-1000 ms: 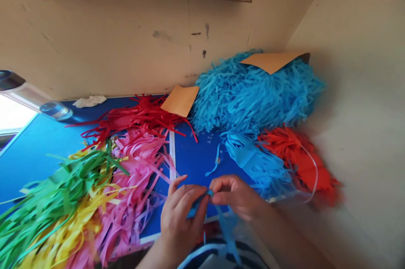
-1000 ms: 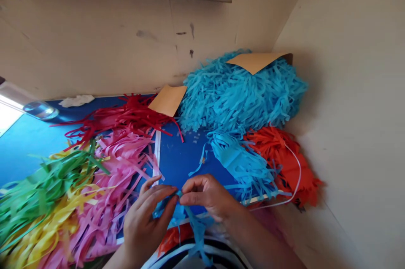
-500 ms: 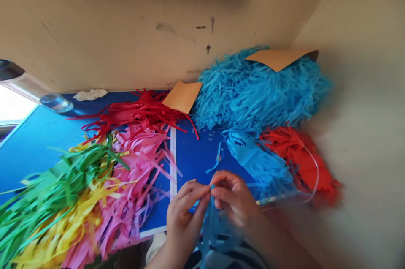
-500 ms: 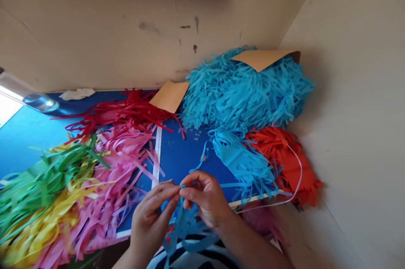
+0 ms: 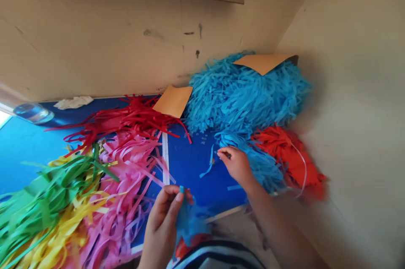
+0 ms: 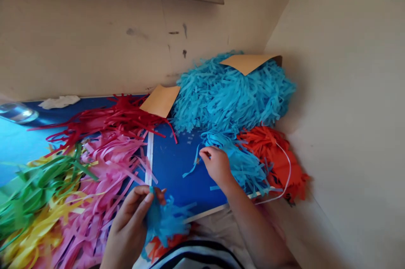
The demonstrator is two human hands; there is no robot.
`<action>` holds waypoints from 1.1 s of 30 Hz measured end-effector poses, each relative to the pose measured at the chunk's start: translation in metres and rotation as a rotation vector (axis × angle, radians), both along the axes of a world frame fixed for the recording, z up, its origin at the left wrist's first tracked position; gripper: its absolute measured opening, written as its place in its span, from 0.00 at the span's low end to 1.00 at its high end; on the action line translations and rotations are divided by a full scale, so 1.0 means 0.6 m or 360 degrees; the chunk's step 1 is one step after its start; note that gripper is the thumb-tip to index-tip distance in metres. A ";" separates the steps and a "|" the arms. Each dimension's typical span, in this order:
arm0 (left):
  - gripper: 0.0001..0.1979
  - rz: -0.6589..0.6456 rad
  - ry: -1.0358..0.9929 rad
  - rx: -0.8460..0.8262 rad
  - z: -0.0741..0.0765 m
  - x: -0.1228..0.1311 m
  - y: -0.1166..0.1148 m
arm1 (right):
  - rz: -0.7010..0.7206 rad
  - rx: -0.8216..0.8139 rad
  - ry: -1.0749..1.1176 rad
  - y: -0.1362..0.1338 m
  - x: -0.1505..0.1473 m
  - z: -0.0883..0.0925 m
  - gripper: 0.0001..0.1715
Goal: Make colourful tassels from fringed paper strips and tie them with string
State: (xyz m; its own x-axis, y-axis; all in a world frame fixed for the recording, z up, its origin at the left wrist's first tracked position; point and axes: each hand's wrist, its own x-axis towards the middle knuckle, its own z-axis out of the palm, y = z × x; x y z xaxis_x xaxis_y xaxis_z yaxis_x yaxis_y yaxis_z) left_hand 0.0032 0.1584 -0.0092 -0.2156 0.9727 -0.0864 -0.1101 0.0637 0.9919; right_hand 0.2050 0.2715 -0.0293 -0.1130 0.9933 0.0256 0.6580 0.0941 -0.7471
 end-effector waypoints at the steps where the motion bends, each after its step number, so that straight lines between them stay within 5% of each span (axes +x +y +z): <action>1: 0.12 -0.0028 -0.0141 -0.0097 -0.002 0.003 0.002 | 0.0045 0.0050 -0.0336 0.022 0.006 -0.006 0.11; 3: 0.16 -0.0042 -0.0296 -0.0211 -0.004 0.013 0.007 | 0.0164 0.0045 -0.0695 0.055 0.006 -0.018 0.11; 7: 0.20 -0.0049 -0.0272 -0.0291 -0.012 0.032 0.015 | 0.0248 -0.0011 -0.0852 0.076 -0.014 -0.034 0.08; 12: 0.23 -0.0096 -0.0185 -0.0375 -0.022 0.031 0.024 | 0.0233 0.0051 -0.0893 0.069 -0.003 -0.013 0.11; 16: 0.25 -0.0117 -0.0140 -0.0452 -0.024 0.029 0.029 | 0.0229 0.0317 -0.0157 0.026 0.003 0.028 0.14; 21: 0.20 -0.0180 0.0046 -0.0333 -0.025 0.027 0.031 | 0.0567 -0.0188 0.0845 -0.066 -0.028 0.044 0.08; 27: 0.11 -0.0293 0.0739 0.0051 -0.021 0.013 0.027 | 0.0378 -0.0378 0.0984 -0.104 -0.035 0.021 0.13; 33: 0.10 -0.0274 0.1059 0.0326 -0.008 0.010 0.027 | 0.0312 -0.0381 0.0917 -0.108 -0.028 0.017 0.13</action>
State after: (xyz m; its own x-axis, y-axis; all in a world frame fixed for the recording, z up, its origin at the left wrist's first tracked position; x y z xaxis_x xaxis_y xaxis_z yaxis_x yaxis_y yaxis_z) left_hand 0.0089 0.1747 -0.0143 -0.0012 0.9802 0.1982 0.5171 -0.1691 0.8390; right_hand 0.1882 0.2066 -0.0188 -0.3271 0.9413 -0.0833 0.1335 -0.0413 -0.9902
